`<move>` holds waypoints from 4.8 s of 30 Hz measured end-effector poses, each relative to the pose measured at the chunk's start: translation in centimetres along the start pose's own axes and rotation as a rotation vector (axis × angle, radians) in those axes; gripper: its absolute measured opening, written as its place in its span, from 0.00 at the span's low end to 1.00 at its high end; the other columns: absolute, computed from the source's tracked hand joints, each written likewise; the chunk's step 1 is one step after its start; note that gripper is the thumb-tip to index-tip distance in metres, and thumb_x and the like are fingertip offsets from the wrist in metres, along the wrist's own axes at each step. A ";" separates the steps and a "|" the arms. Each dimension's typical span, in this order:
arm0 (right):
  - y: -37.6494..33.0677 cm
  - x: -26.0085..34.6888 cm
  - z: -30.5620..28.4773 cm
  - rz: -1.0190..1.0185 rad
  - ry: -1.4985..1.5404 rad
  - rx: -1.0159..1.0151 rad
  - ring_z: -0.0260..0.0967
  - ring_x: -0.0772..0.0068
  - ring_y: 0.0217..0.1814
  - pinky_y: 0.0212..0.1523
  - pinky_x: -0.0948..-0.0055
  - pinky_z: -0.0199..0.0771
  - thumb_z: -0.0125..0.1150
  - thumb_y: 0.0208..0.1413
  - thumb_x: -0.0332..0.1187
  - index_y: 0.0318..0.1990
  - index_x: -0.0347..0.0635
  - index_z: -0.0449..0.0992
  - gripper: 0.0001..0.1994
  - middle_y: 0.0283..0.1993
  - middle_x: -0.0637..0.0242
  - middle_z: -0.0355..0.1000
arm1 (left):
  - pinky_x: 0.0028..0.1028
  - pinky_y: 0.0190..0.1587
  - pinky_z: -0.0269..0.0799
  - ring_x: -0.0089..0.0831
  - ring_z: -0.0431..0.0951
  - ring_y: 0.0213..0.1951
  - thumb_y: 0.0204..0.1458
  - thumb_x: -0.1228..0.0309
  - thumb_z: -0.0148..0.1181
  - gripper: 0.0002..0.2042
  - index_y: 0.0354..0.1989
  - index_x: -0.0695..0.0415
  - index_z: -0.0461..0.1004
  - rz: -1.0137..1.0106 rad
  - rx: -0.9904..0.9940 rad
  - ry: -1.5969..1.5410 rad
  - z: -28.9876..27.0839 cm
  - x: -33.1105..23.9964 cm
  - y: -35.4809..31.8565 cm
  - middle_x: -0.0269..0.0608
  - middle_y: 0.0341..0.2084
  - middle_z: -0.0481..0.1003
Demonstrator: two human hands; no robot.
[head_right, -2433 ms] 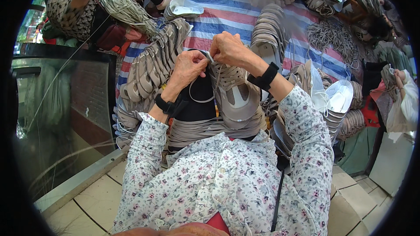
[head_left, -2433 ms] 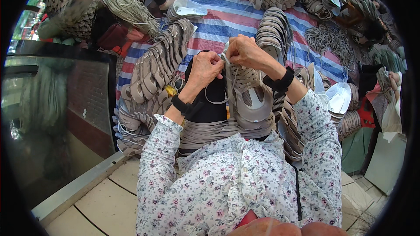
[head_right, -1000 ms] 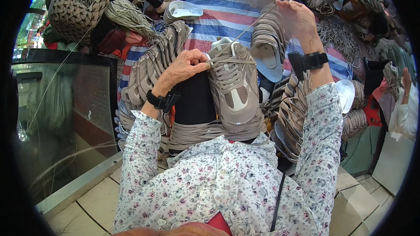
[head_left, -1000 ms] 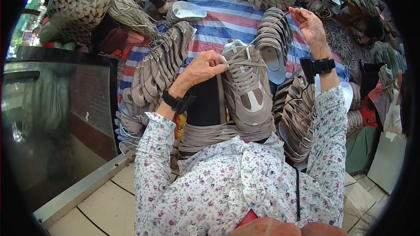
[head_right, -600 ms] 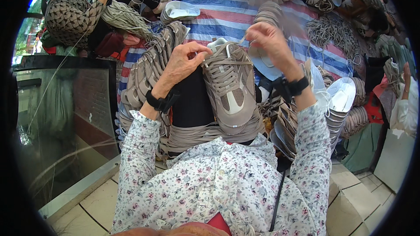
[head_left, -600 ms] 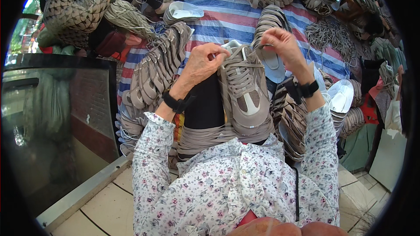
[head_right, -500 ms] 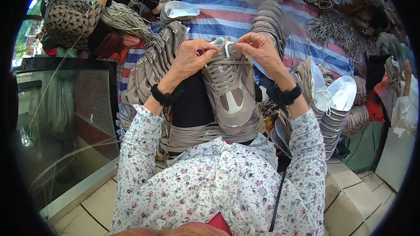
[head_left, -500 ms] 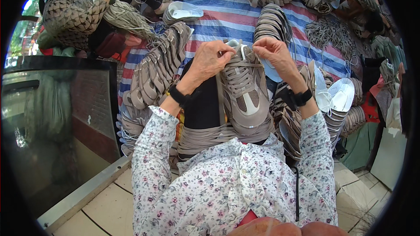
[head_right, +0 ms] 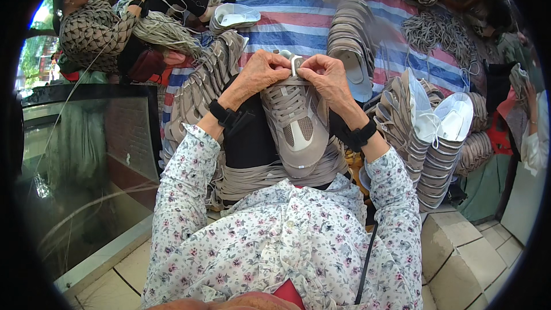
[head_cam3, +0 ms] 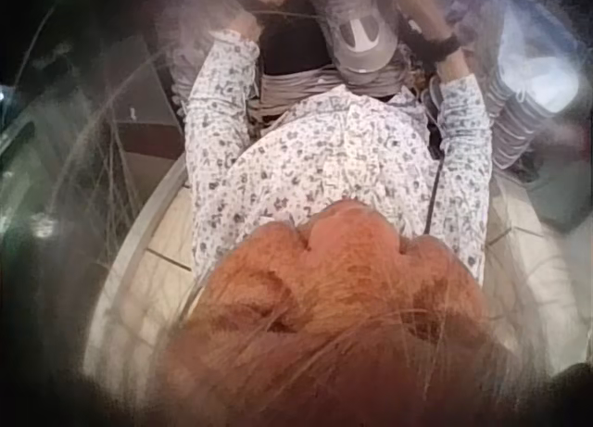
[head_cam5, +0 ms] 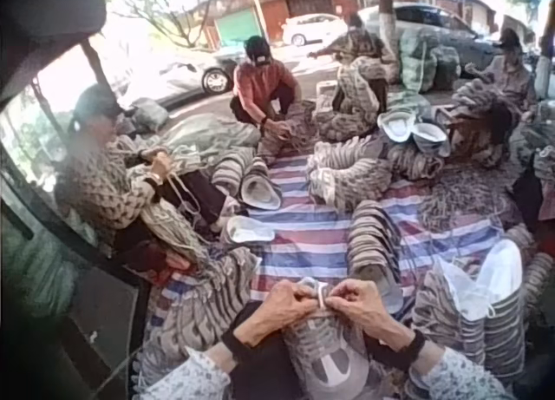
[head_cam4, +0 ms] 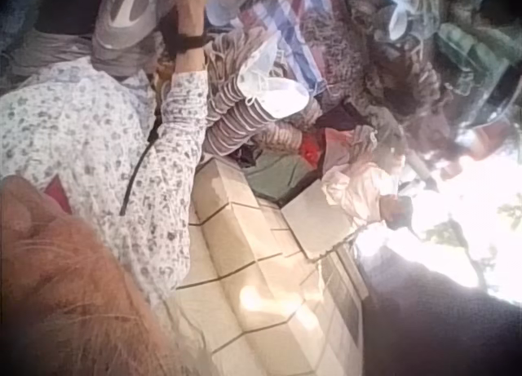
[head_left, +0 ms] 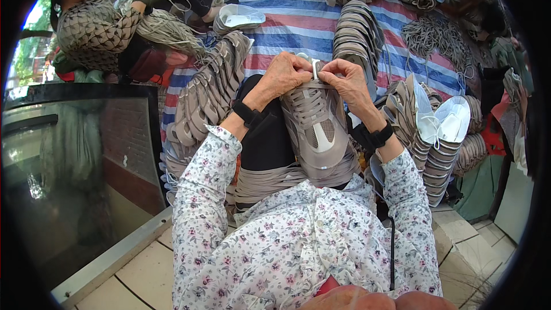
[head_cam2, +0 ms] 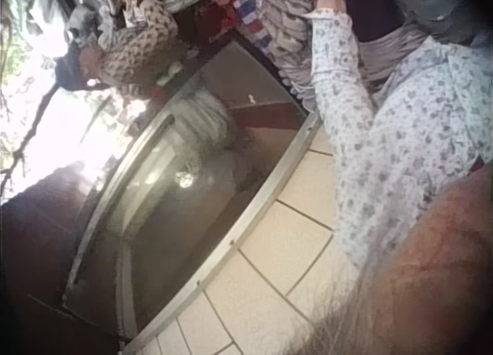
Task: Assembling shoe components and lacing uppers by hand.
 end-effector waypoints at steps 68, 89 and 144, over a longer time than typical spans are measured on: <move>-7.5 -6.9 -2.9 0.270 0.142 -0.195 0.69 0.84 0.37 0.33 0.81 0.72 0.58 0.61 0.31 0.51 0.41 0.73 0.12 0.39 0.72 0.74 | 0.35 0.38 0.73 0.41 0.79 0.31 0.57 0.69 0.54 0.10 0.38 0.60 0.80 0.307 -0.624 0.304 -5.4 2.2 -7.4 0.50 0.31 0.78; -7.5 -5.0 -1.3 0.101 0.494 -0.188 0.66 0.86 0.31 0.33 0.85 0.66 0.64 0.55 0.22 0.51 0.37 0.72 0.16 0.31 0.73 0.73 | 0.28 0.50 0.73 0.27 0.79 0.44 0.55 0.74 0.62 0.08 0.42 0.58 0.78 -0.261 0.039 -0.909 -5.7 8.7 1.6 0.36 0.40 0.80; 12.2 -3.1 0.0 -0.180 -0.693 0.412 0.73 0.68 0.30 0.33 0.68 0.73 0.68 0.48 0.35 0.40 0.33 0.81 0.15 0.28 0.58 0.78 | 0.44 0.60 0.61 0.35 0.79 0.34 0.50 0.67 0.66 0.09 0.35 0.58 0.78 0.507 -0.689 0.443 5.3 -12.6 -23.7 0.35 0.27 0.75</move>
Point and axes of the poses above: each hand's wrist, its own y-axis towards the middle knuckle, its own z-axis out of the palm, x = y × z, the point moved 5 cm from there along y, towards the middle knuckle
